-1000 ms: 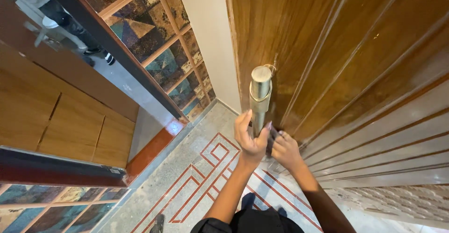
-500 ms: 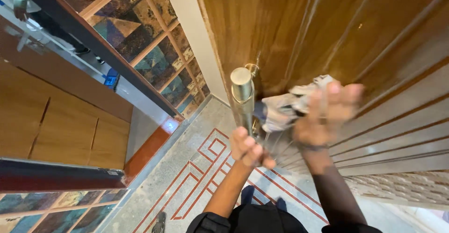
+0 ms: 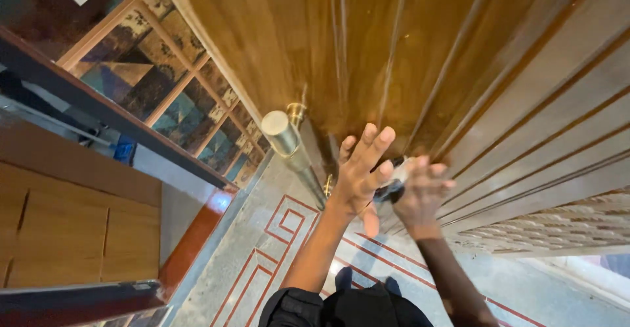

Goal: Polishing a carved wooden door with a cloth.

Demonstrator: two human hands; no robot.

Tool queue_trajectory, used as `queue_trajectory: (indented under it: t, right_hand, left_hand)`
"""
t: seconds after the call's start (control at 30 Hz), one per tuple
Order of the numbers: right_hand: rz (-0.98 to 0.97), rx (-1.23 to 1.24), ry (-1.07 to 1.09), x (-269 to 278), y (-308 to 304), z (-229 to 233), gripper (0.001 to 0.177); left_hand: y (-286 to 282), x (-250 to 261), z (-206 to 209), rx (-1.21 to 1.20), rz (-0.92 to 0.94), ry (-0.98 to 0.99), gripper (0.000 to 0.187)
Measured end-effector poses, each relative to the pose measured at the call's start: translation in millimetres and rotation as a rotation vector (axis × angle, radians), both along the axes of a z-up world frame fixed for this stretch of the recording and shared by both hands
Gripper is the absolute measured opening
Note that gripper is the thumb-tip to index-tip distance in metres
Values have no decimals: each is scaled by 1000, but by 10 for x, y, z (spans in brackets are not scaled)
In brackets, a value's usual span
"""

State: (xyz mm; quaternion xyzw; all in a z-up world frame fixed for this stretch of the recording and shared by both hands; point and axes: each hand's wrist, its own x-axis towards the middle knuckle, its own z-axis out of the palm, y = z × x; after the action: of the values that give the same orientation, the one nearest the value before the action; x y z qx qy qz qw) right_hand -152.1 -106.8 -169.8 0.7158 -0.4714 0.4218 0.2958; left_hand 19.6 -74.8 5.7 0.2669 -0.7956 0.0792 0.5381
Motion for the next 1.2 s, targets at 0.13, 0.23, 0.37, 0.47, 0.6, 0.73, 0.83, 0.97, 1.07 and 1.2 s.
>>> queue_trajectory:
  t: [0.13, 0.23, 0.37, 0.47, 0.6, 0.73, 0.83, 0.97, 1.07, 1.2]
  right_hand:
    - [169, -90, -163, -196, 80, 1513, 65]
    - [240, -222, -431, -196, -151, 1865, 67]
    - [230, -258, -125, 78, -132, 1464, 47]
    - [287, -251, 62, 228, -28, 1153, 23]
    - [535, -82, 74, 204, 94, 297, 6]
    - [655, 86, 67, -17, 105, -442, 25]
    - [562, 63, 10, -162, 20, -426, 28]
    - [270, -228, -102, -351, -106, 649, 20]
    - [298, -238, -323, -398, 66, 1959, 27]
    - [305, -203, -547, -218, 134, 3002, 34]
  left_hand:
    - [-60, -56, 64, -95, -89, 4, 103]
    - [-69, -88, 46, -44, -215, 78, 105]
    - [-28, -174, -39, 92, -757, 637, 114]
    - [-59, -128, -40, 33, -851, 762, 116]
    - [-135, -61, -30, -15, -695, 549, 113]
    - [-153, -33, -58, -10, -306, 257, 101]
    - [-150, -125, 33, -69, 31, 3, 104]
    - [-175, -250, -15, -58, 259, -51, 111]
    - [-145, -331, 64, -75, 310, 39, 110]
    - [-48, -418, 460, -33, 272, 156, 94]
